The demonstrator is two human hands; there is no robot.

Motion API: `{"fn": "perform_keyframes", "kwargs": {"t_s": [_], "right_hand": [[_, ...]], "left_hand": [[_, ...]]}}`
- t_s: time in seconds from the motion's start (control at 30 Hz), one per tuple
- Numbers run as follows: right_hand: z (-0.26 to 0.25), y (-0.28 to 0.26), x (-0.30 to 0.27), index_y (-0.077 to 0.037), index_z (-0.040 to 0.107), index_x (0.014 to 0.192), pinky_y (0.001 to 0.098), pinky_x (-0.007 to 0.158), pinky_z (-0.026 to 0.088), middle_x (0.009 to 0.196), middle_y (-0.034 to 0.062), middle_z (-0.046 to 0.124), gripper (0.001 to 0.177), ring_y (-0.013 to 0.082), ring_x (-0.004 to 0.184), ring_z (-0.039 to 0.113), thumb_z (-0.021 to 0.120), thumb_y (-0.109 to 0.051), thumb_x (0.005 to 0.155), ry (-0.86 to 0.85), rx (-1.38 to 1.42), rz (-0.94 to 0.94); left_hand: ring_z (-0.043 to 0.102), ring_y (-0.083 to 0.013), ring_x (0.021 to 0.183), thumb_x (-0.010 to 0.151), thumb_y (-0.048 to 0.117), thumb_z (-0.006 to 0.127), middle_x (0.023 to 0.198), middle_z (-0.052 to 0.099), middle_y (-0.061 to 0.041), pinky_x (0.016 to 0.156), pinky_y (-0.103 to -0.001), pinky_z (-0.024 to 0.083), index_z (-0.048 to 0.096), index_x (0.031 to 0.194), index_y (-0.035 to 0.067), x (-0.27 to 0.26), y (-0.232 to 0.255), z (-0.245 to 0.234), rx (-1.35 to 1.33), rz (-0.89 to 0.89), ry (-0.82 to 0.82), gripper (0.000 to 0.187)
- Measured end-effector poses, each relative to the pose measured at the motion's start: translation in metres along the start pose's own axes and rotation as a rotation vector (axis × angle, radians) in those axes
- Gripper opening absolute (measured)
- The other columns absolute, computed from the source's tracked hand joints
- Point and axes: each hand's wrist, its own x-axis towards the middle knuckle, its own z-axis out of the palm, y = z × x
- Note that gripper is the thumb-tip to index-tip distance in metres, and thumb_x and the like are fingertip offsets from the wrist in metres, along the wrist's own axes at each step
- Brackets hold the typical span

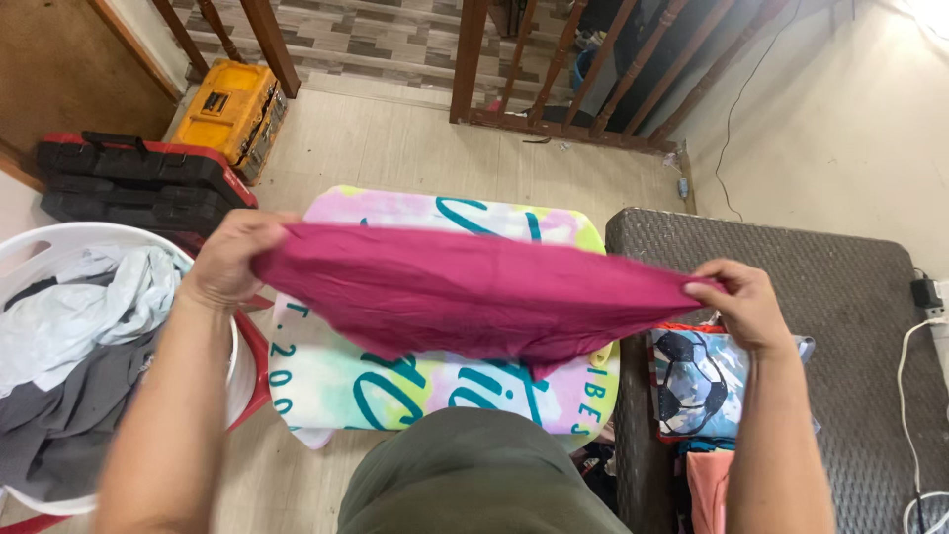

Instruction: The person uses a lint roller to remove lint from a pink tank top and a green t-shirt. They roll the sticky surface over each garment, flip the items to treat both sides, and place the finished pieces aside.

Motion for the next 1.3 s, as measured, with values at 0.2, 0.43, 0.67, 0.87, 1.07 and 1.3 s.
{"fn": "perform_keyframes", "kwargs": {"t_s": [0.2, 0.43, 0.67, 0.87, 1.07, 1.3], "right_hand": [[0.011, -0.006, 0.077, -0.012, 0.077, 0.096, 0.0456, 0.077, 0.055, 0.089, 0.0175, 0.075, 0.013, 0.0338, 0.084, 0.070, 0.076, -0.021, 0.086, -0.163, -1.077, -0.014], [-0.010, -0.062, 0.149, -0.021, 0.080, 0.099, 0.0436, 0.083, 0.054, 0.117, 0.0182, 0.072, 0.007, 0.0359, 0.099, 0.067, 0.074, -0.021, 0.095, 0.613, -1.366, -0.597], [0.006, -0.070, 0.059, -0.003, 0.068, 0.088, 0.0434, 0.090, 0.052, 0.117, 0.0203, 0.061, 0.016, 0.0374, 0.118, 0.063, 0.084, -0.007, 0.090, 0.811, -1.058, -0.721], [0.060, 0.036, -0.024, -0.008, 0.071, 0.094, 0.0417, 0.079, 0.055, 0.101, 0.0100, 0.068, 0.011, 0.0304, 0.089, 0.067, 0.078, -0.016, 0.097, 0.570, -0.961, -0.459], [0.114, 0.137, -0.105, -0.011, 0.071, 0.085, 0.0429, 0.070, 0.054, 0.091, 0.0064, 0.066, 0.014, 0.0314, 0.083, 0.067, 0.076, -0.023, 0.088, 0.340, -1.025, -0.142], [0.134, 0.163, -0.141, -0.012, 0.073, 0.084, 0.0415, 0.069, 0.055, 0.090, 0.0050, 0.065, 0.017, 0.0274, 0.085, 0.066, 0.077, -0.028, 0.083, 0.139, -1.024, -0.164]], "left_hand": [[0.074, -0.0267, 0.092, 0.099, 0.046, 0.063, 0.101, 0.080, -0.009, 0.081, -0.043, 0.057, 0.081, 0.110, 0.019, 0.076, 0.037, 0.027, 1.737, -0.508, -0.183, 0.034], [0.064, -0.0261, 0.106, 0.091, 0.029, 0.070, 0.090, 0.072, -0.006, 0.114, -0.053, 0.035, 0.081, 0.096, 0.029, 0.142, 0.120, 0.002, 2.330, 0.510, 0.258, 0.012], [0.053, -0.0251, 0.123, 0.093, 0.008, 0.064, 0.108, 0.065, 0.000, 0.132, -0.062, 0.013, 0.072, 0.102, 0.010, 0.057, 0.098, 0.017, 1.885, 0.916, 0.553, 0.012], [0.054, -0.0324, 0.135, 0.095, 0.018, 0.074, 0.124, 0.070, -0.004, 0.132, -0.065, 0.020, 0.079, 0.106, 0.013, -0.044, -0.042, 0.027, 1.887, 0.511, 0.541, 0.013], [0.040, -0.0302, 0.146, 0.088, 0.036, 0.066, 0.149, 0.056, -0.002, 0.122, -0.062, 0.021, 0.064, 0.136, 0.016, -0.129, -0.159, 0.022, 1.925, -0.257, 0.455, 0.053], [0.023, -0.0399, 0.153, 0.089, 0.055, 0.056, 0.164, 0.036, -0.008, 0.113, -0.072, 0.009, 0.043, 0.150, 0.010, -0.163, -0.225, 0.021, 1.812, -0.401, 0.355, 0.078]]}}
